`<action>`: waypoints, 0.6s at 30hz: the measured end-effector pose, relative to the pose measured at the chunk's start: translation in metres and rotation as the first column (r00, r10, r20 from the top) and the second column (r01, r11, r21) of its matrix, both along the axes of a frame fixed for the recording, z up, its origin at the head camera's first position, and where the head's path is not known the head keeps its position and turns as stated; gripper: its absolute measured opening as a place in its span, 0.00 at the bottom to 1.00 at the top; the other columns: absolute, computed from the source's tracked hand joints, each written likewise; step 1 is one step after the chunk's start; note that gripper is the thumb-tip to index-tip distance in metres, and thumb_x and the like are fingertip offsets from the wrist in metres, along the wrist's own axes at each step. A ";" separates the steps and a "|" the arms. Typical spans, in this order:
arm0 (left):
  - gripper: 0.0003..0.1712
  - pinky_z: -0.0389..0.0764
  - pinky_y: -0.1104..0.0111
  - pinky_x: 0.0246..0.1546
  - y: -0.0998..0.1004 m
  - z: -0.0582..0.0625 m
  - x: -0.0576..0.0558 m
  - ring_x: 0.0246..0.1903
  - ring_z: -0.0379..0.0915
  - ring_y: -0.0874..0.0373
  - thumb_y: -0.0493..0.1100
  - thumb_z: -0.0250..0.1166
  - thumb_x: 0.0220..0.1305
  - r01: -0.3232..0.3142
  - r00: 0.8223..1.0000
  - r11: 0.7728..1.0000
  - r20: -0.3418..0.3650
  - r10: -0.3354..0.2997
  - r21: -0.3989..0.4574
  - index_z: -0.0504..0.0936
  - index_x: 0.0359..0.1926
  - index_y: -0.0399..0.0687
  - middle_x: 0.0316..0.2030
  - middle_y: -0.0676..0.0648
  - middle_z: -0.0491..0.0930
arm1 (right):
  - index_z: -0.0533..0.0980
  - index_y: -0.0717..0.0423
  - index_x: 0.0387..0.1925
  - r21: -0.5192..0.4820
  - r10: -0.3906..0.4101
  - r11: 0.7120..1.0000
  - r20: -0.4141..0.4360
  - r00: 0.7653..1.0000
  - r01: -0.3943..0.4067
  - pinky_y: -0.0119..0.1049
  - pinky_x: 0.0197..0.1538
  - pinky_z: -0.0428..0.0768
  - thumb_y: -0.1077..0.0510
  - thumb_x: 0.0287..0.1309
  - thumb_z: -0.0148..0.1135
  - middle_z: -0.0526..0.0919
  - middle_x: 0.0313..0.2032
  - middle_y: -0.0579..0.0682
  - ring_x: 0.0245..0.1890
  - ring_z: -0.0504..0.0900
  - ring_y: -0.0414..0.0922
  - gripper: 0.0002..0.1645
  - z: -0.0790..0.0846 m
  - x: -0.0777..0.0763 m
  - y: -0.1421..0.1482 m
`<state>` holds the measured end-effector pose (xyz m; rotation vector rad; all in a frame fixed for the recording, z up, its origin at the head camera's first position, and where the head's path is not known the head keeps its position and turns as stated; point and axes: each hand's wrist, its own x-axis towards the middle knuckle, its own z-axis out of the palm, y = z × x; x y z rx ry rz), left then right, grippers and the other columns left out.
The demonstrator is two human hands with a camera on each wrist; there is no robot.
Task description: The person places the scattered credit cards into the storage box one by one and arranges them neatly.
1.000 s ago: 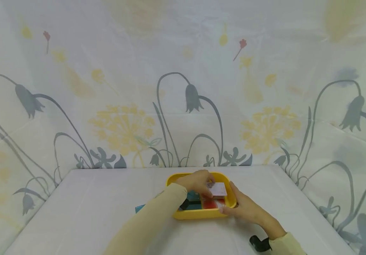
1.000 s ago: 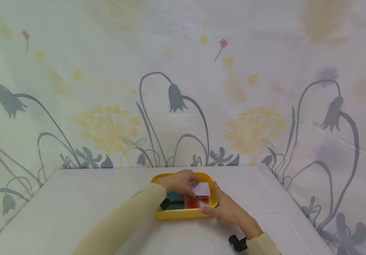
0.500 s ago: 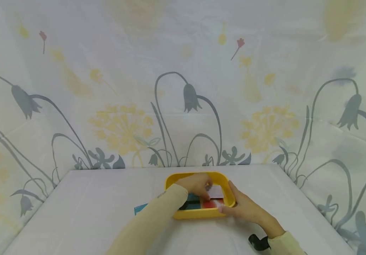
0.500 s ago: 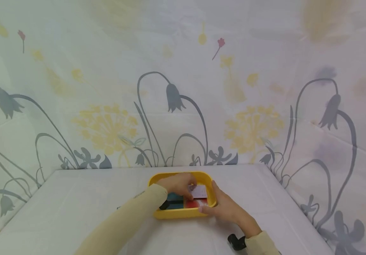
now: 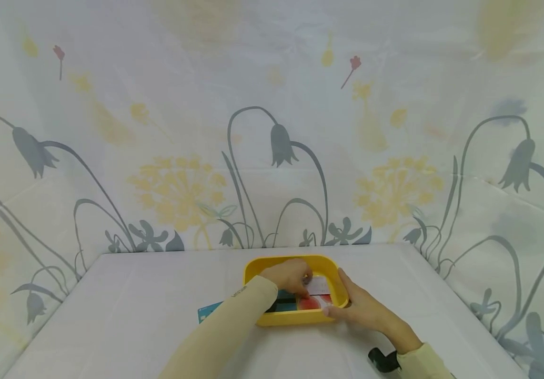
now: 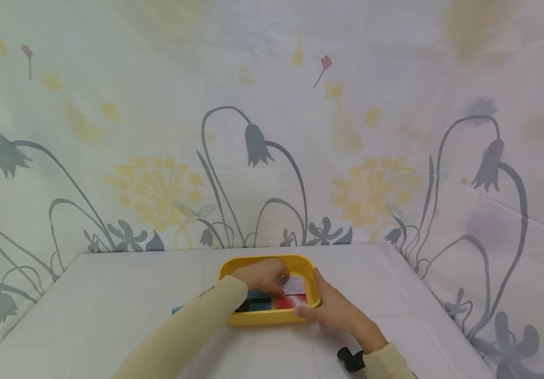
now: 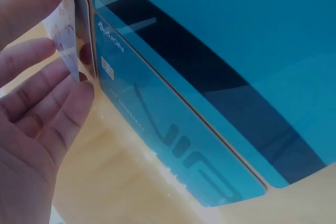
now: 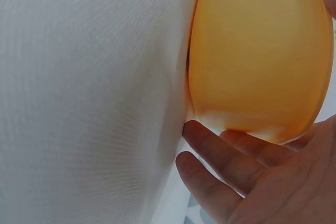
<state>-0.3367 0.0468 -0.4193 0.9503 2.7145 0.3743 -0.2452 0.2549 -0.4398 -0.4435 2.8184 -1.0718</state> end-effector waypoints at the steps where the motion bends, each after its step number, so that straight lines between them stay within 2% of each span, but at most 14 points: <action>1: 0.19 0.73 0.73 0.39 0.000 0.000 -0.001 0.32 0.68 0.62 0.53 0.74 0.50 0.008 1.000 1.000 -0.003 -0.008 0.004 0.83 0.42 0.52 0.31 0.58 0.75 | 0.40 0.62 0.74 0.001 0.000 1.000 0.001 1.000 0.000 0.59 0.64 0.58 0.34 0.49 0.66 0.53 0.70 0.65 0.66 0.61 0.59 0.67 0.000 0.000 0.000; 4: 0.15 0.71 0.73 0.33 -0.002 -0.002 -0.002 0.29 0.67 0.62 0.52 0.74 0.51 0.029 0.999 1.000 -0.013 -0.029 0.008 0.82 0.36 0.52 0.27 0.56 0.72 | 0.40 0.62 0.73 0.007 0.001 1.000 0.002 1.000 -0.001 0.59 0.64 0.58 0.34 0.49 0.66 0.52 0.70 0.65 0.66 0.60 0.60 0.67 0.001 0.000 -0.001; 7: 0.14 0.70 0.72 0.30 -0.002 -0.003 -0.002 0.27 0.67 0.62 0.52 0.74 0.51 0.023 1.000 1.000 -0.008 -0.023 0.012 0.81 0.33 0.53 0.25 0.56 0.72 | 0.40 0.62 0.74 0.009 -0.001 1.000 0.008 1.000 0.001 0.59 0.64 0.58 0.34 0.49 0.66 0.52 0.71 0.65 0.66 0.61 0.60 0.67 0.001 0.000 -0.001; 18: 0.18 0.74 0.73 0.40 -0.001 -0.002 0.000 0.32 0.70 0.62 0.54 0.74 0.51 -0.002 1.000 1.000 -0.012 0.002 -0.013 0.83 0.41 0.53 0.31 0.59 0.76 | 0.39 0.61 0.74 -0.005 -0.007 1.000 0.023 1.000 0.007 0.59 0.64 0.59 0.35 0.49 0.67 0.52 0.71 0.64 0.66 0.61 0.59 0.67 0.002 0.000 -0.001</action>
